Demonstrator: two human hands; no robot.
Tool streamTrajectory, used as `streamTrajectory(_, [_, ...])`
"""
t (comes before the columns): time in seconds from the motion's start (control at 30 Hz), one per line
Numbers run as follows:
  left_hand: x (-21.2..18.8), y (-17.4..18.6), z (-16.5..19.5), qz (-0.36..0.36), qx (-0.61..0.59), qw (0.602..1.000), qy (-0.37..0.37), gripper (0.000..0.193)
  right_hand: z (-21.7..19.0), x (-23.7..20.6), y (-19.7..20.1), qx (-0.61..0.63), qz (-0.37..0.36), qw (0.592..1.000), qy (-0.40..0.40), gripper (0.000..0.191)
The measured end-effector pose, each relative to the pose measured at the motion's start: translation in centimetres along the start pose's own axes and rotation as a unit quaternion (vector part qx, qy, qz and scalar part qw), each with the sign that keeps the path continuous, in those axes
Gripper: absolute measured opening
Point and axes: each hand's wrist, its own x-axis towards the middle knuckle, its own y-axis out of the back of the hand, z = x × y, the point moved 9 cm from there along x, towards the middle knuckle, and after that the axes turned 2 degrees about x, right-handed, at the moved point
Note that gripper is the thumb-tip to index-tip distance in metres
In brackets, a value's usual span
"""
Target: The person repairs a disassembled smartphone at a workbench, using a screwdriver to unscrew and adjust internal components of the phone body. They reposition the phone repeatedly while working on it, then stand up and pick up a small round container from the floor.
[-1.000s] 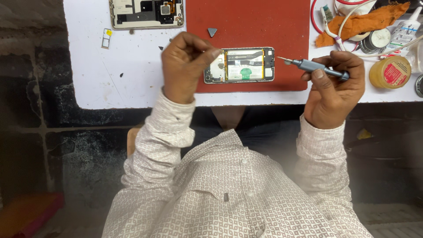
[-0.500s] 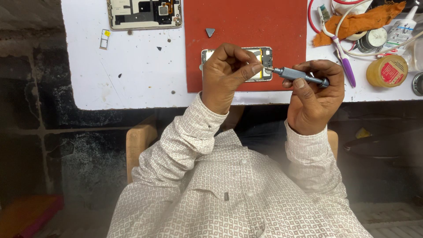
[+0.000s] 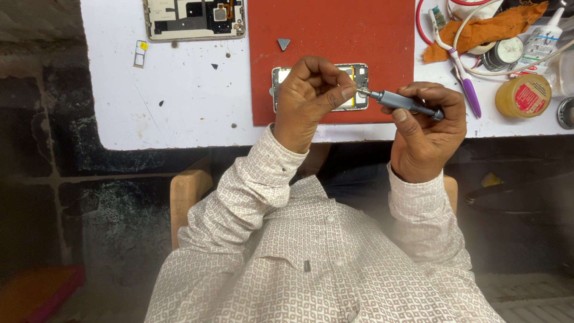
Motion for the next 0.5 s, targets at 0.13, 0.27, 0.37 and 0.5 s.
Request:
streamTrajectory(0.13, [-0.3, 1.7, 1.7, 0.022, 0.198, 0.977, -0.070, 0.036, -0.7, 0.7, 0.2, -0.019, -0.003, 1.000, 0.016, 0.033])
streamTrajectory(0.27, [-1.4, 4.2, 5.5, 0.027, 0.450, 0.876, -0.173, 0.047, -1.9, 1.9, 0.8, -0.066, -0.004, 0.997, 0.028, 0.037])
streamTrajectory(0.37, [-2.2, 5.5, 6.9, -0.015, 0.631, 0.750, -0.199, 0.075, -2.6, 2.5, 1.1, -0.128, -0.007, 0.992, 0.018, 0.038])
streamTrajectory(0.5, [-2.4, 6.9, 6.3, -0.065, 0.645, 0.749, -0.140, 0.085, -3.6, 3.4, 0.2, -0.228, -0.074, 0.970, 0.021, 0.037])
